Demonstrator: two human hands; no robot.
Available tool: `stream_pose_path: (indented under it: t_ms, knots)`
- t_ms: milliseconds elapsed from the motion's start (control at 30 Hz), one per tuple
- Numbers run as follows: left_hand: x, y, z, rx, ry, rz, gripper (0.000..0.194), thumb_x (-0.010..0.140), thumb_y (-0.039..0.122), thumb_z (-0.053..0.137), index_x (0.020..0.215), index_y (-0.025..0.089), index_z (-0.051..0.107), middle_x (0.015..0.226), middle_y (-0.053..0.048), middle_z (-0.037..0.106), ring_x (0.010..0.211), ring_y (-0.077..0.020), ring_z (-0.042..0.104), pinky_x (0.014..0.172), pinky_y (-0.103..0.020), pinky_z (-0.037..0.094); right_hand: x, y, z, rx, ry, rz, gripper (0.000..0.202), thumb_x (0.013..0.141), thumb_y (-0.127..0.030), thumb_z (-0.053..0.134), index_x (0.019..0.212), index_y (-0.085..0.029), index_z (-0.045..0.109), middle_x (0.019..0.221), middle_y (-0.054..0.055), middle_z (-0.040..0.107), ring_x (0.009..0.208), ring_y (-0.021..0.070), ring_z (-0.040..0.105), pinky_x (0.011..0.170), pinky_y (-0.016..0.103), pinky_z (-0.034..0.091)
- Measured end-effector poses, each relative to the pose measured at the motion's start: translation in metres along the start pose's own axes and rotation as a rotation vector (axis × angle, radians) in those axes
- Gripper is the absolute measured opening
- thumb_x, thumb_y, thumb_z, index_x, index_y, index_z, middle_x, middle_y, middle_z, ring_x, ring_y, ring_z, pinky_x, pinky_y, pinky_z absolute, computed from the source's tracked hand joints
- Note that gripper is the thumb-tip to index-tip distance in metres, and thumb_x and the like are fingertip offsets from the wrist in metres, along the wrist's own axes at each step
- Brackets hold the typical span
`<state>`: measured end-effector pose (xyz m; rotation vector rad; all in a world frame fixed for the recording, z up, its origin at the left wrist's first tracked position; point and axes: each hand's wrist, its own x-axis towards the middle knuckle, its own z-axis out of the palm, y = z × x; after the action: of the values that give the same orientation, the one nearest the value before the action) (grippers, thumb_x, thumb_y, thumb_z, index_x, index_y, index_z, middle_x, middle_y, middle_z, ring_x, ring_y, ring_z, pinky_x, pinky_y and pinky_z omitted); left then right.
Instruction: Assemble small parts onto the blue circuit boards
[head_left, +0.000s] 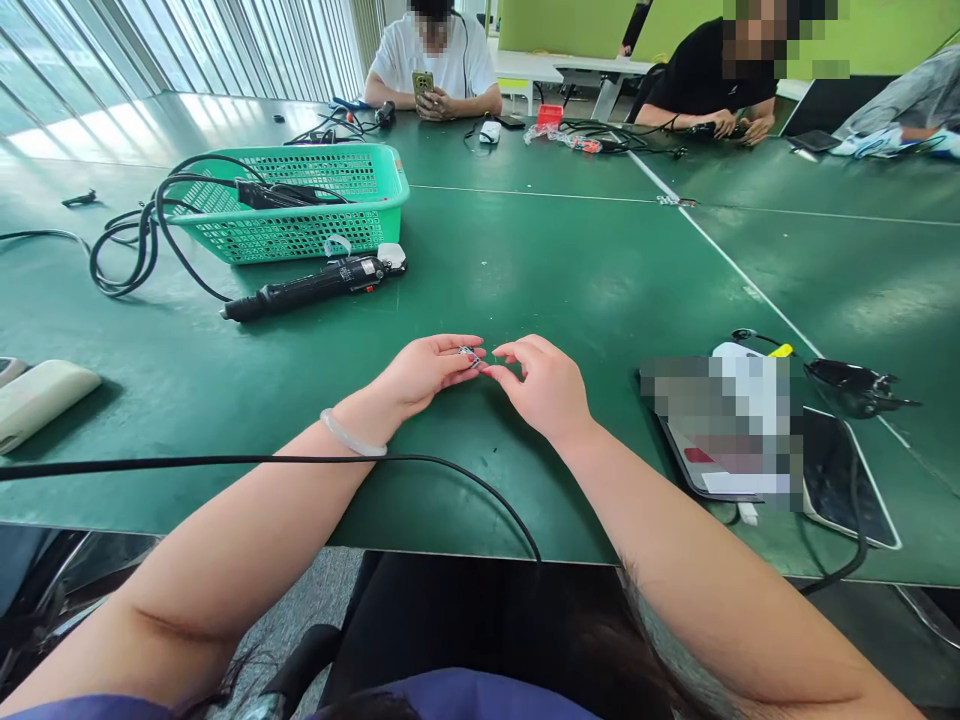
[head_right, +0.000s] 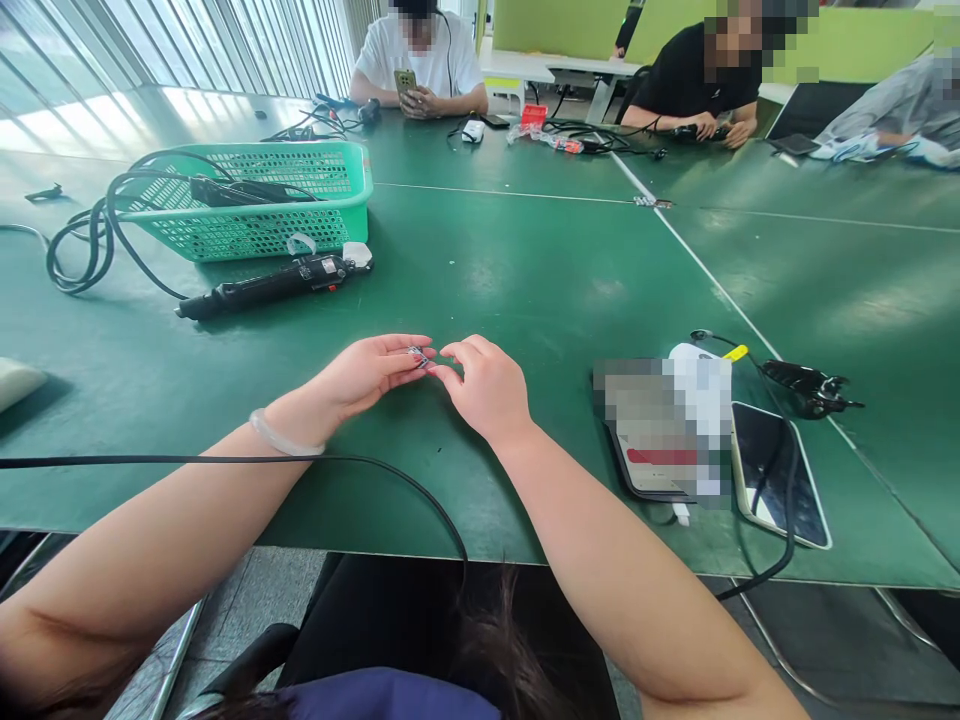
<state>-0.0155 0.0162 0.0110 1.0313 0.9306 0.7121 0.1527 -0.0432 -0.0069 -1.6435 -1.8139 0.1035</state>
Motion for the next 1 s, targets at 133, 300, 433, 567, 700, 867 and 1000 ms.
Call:
stream_pose_path:
  t_ms: [133, 300, 433, 567, 700, 867, 1000]
  knots:
    - [-0.011, 0.026, -0.042, 0.548, 0.094, 0.132, 0.027, 0.075, 0.014, 0.066, 0.101, 0.015, 0.069, 0.104, -0.009, 0.073, 0.085, -0.0175, 0.070, 0.086, -0.034, 0.054, 0.000, 0.011, -0.003, 0.055, 0.033, 0.059, 0.018, 0.085, -0.034, 0.069, 0.095, -0.020, 0.072, 0.091, 0.004, 0.069, 0.067, 0.0137, 0.056, 0.064, 0.029, 0.045]
    - [-0.035, 0.052, -0.098, 1.460, 0.471, 0.075, 0.032, 0.081, 0.022, 0.057, 0.109, 0.020, 0.071, 0.097, -0.009, 0.075, 0.099, -0.0293, 0.069, 0.094, -0.038, 0.049, 0.001, 0.019, -0.007, 0.129, 0.060, 0.103, 0.024, 0.085, -0.040, 0.068, 0.097, -0.020, 0.072, 0.087, 0.003, 0.067, 0.060, 0.0122, 0.050, 0.061, 0.029, 0.042]
    - [-0.055, 0.056, -0.128, 1.796, 0.512, -0.034, 0.043, 0.092, 0.030, 0.042, 0.125, 0.014, 0.064, 0.109, -0.012, 0.073, 0.103, -0.0303, 0.066, 0.089, -0.039, 0.047, 0.002, 0.018, -0.007, 0.151, 0.047, 0.102, 0.028, 0.088, -0.042, 0.064, 0.103, -0.019, 0.071, 0.087, 0.003, 0.066, 0.059, 0.0115, 0.050, 0.061, 0.029, 0.042]
    - [-0.065, 0.047, -0.151, 1.898, 0.507, -0.053, 0.042, 0.089, 0.040, 0.054, 0.120, 0.014, 0.065, 0.105, -0.010, 0.074, 0.096, -0.0279, 0.065, 0.082, -0.033, 0.045, 0.002, 0.020, -0.007, 0.157, 0.038, 0.105, 0.028, 0.090, -0.041, 0.062, 0.105, -0.019, 0.070, 0.087, 0.002, 0.065, 0.060, 0.0112, 0.050, 0.062, 0.028, 0.042]
    - [-0.065, 0.040, -0.163, 1.821, 0.494, -0.033, 0.034, 0.084, 0.041, 0.062, 0.110, 0.020, 0.070, 0.096, -0.005, 0.075, 0.089, -0.0233, 0.064, 0.074, -0.028, 0.042, 0.002, 0.022, -0.006, 0.163, 0.031, 0.117, 0.027, 0.091, -0.039, 0.060, 0.106, -0.019, 0.070, 0.087, 0.002, 0.065, 0.062, 0.0115, 0.051, 0.062, 0.028, 0.042]
    - [-0.064, 0.040, -0.162, 1.715, 0.498, -0.039, 0.032, 0.082, 0.039, 0.064, 0.108, 0.021, 0.073, 0.091, -0.002, 0.075, 0.086, -0.0193, 0.064, 0.073, -0.024, 0.040, 0.002, 0.022, -0.004, 0.160, -0.021, 0.129, 0.027, 0.092, -0.038, 0.059, 0.107, -0.019, 0.070, 0.086, 0.002, 0.065, 0.062, 0.0116, 0.050, 0.063, 0.029, 0.041]
    - [-0.065, 0.039, -0.163, 1.698, 0.484, -0.021, 0.034, 0.082, 0.041, 0.062, 0.107, 0.023, 0.074, 0.088, -0.001, 0.074, 0.084, -0.0187, 0.064, 0.073, -0.024, 0.040, 0.001, 0.021, -0.003, 0.151, -0.068, 0.133, 0.026, 0.092, -0.038, 0.058, 0.106, -0.019, 0.069, 0.083, 0.001, 0.064, 0.063, 0.0119, 0.050, 0.063, 0.029, 0.041]
